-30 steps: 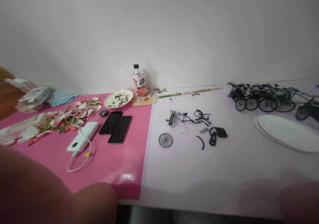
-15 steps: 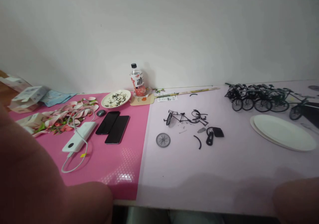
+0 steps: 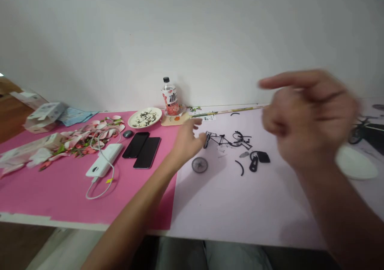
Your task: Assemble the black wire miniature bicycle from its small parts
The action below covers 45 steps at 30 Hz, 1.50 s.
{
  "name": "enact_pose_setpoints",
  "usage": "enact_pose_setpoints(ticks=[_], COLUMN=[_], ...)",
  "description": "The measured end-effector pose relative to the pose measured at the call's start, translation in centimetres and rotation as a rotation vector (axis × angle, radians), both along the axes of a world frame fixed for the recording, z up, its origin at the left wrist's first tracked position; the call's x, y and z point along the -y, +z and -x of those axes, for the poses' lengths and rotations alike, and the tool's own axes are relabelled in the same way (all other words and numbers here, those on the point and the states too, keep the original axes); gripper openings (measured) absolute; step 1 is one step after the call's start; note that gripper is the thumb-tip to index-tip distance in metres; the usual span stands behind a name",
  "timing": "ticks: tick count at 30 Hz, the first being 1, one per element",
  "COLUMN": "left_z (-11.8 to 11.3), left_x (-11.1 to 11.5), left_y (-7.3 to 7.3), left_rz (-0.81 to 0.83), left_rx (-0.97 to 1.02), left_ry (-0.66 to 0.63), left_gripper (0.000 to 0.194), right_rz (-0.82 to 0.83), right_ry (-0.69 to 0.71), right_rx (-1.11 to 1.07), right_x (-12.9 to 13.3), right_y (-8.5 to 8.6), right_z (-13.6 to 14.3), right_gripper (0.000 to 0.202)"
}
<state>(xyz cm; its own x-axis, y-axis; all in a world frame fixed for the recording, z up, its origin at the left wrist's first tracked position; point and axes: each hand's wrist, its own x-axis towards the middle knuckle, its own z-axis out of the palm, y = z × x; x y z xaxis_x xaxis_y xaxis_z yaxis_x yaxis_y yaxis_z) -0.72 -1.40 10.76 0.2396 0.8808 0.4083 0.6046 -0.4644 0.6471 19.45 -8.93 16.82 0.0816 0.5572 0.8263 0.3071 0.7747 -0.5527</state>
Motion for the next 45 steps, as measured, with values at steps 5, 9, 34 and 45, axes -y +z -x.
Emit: enact_pose_setpoints(ticks=[5, 9, 34, 45], left_z=[-1.6, -2.1, -2.3, -2.5], left_x=[-2.0, -2.4, -2.0, -1.3], left_y=[-5.7, -7.4, -9.7, -9.5], left_rz=[0.194, 0.179, 0.031, 0.011], left_rx=[-0.402, -0.449, -0.384, -0.226], left_ry=[0.125, 0.123, 0.063, 0.048], left_gripper=[0.050, 0.029, 0.023, 0.019], right_rz=[0.151, 0.292, 0.337, 0.334], right_ry=[-0.107, -0.150, -0.218, -0.229], right_rx=[0.177, 0.198, 0.362, 0.349], right_x=[-4.8, -7.5, -7.1, -7.1], right_y=[-6.3, -11.9, -17.6, -17.8], right_z=[0.7, -0.1, 1.2, 1.2], right_gripper=[0.019, 0.022, 0.019, 0.020])
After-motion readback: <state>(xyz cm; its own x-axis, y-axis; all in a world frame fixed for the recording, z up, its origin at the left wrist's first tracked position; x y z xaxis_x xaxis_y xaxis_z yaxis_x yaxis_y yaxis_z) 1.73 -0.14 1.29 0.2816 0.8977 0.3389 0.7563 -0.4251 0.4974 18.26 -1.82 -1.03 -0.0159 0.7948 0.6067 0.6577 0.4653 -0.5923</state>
